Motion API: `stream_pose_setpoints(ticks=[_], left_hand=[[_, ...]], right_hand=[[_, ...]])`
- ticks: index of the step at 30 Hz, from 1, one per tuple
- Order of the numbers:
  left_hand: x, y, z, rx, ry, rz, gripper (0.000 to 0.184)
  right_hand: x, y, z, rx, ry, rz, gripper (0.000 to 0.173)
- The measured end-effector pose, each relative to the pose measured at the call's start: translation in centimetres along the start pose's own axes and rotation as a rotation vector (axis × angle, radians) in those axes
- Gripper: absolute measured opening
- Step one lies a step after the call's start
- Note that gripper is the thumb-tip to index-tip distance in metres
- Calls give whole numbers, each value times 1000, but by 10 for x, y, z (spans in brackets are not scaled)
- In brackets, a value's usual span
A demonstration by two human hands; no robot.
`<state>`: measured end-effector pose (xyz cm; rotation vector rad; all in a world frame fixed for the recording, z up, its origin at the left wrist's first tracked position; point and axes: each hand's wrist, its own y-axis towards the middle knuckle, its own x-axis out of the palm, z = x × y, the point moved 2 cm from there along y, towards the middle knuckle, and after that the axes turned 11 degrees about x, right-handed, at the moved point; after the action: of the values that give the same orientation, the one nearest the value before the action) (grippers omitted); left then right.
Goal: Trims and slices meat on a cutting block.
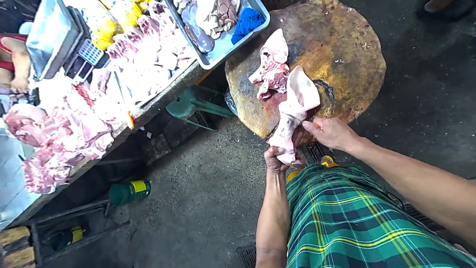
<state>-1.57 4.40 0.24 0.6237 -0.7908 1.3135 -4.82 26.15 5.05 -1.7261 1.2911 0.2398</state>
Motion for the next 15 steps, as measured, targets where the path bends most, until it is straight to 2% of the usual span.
stream_pose_setpoints(ticks=[2,6,11,15], left_hand=[[2,3,-1,2,-24,-22,29],[5,6,5,-33,-76,-24,43],[4,5,6,-31,2,-23,37],[-2,3,10,-72,37,-10,40]], right_hand=[[6,-3,-6,-63,-47,34,72],[-4,14,11,72,-29,-8,75],[1,-4,-5,-42,-42,2,72],[-3,14,15,82,-40,-84,77]])
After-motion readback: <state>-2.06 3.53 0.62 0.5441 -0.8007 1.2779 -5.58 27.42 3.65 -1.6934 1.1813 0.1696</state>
